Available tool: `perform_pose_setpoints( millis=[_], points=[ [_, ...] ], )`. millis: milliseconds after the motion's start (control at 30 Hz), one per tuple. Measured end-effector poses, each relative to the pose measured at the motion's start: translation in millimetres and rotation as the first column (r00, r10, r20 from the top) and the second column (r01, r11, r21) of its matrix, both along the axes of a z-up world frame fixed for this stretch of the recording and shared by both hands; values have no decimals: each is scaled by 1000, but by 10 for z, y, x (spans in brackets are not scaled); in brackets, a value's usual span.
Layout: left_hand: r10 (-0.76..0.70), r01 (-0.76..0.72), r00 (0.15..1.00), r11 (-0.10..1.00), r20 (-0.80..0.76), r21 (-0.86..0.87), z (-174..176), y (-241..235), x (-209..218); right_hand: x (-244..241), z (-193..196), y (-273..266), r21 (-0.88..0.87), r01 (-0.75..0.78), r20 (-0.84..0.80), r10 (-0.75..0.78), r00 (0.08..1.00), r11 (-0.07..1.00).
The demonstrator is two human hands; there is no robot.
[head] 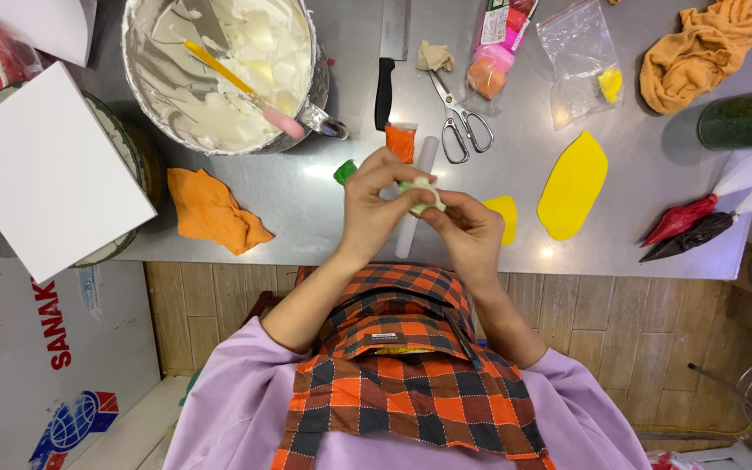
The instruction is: The person kneads and rolls a small piece of green fondant into a ball, then flattens it with a rolling pin on a metal countertop. They repeat this process, occasionally picking up and re-rolling the fondant to achieve a smooth, flat shape.
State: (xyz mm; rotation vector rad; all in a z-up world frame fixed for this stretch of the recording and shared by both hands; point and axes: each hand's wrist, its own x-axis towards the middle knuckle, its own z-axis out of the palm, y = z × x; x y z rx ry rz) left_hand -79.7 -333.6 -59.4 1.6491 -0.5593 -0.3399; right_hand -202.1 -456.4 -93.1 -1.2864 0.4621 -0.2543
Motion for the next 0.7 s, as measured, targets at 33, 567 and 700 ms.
perform_pose_setpoints(
  millis=[33, 567, 700],
  points=[
    [43, -50, 996, 995, -81, -90, -7, 19, 21, 2, 9, -38, 4, -20, 32, 20, 999, 1000],
    [-9, 7, 1000, 994, -22, -105, -320, -38, 28, 7, 65, -40, 11, 62, 63, -63, 996, 998],
    [134, -279, 883, 920, -450, -275, -227, -17, 194, 56, 34, -243, 49, 150, -17, -149, 989, 987]
  ],
)
